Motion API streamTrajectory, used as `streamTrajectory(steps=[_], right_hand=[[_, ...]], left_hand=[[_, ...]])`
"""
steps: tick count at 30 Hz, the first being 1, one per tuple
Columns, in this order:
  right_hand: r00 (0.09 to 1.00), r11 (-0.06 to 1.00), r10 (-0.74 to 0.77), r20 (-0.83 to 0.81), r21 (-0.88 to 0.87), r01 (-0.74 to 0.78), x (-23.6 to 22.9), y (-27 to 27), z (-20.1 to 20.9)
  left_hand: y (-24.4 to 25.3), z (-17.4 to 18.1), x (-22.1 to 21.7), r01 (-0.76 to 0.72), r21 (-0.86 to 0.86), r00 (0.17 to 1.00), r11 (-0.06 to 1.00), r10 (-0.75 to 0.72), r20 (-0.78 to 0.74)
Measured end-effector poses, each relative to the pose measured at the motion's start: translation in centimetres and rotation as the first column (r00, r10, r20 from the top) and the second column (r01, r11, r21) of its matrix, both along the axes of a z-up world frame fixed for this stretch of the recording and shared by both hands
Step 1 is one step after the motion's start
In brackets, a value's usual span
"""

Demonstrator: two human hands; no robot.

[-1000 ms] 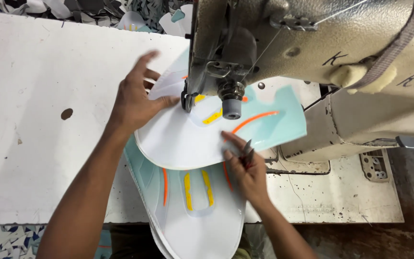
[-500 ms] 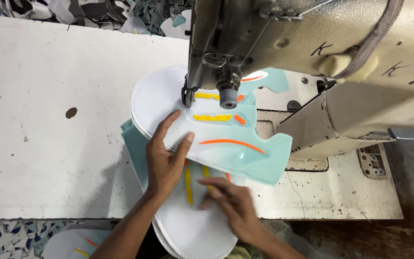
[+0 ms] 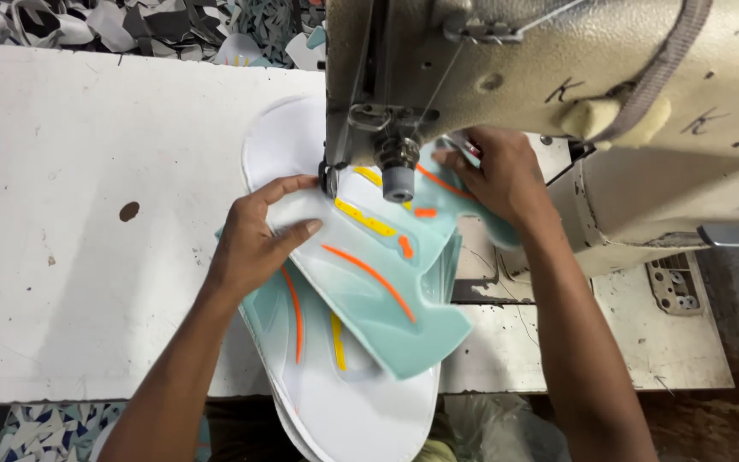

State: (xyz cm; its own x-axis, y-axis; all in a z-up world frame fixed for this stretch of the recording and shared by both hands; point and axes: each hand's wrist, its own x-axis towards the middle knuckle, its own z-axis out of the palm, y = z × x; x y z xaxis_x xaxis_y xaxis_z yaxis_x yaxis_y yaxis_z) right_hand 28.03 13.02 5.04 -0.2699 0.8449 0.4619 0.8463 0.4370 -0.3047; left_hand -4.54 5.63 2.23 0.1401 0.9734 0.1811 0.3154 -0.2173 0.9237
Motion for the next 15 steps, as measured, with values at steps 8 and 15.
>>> streamTrajectory(steps=[8, 15], right_hand=[[0.91, 0.82, 0.049, -0.411, -0.503, -0.272, 1.6, -3.5, -3.1], [0.669, 0.842, -0.197, -0.717, -0.473, -0.26, -1.0, -9.9, -7.9]], left_hand=[[5.9, -1.0, -2.1, 0.119, -0.014, 0.993, 0.993, -0.119, 0.019], [0.5, 0.8, -3.4, -0.22, -0.383, 0.965, 0.897, 0.143, -0.221]])
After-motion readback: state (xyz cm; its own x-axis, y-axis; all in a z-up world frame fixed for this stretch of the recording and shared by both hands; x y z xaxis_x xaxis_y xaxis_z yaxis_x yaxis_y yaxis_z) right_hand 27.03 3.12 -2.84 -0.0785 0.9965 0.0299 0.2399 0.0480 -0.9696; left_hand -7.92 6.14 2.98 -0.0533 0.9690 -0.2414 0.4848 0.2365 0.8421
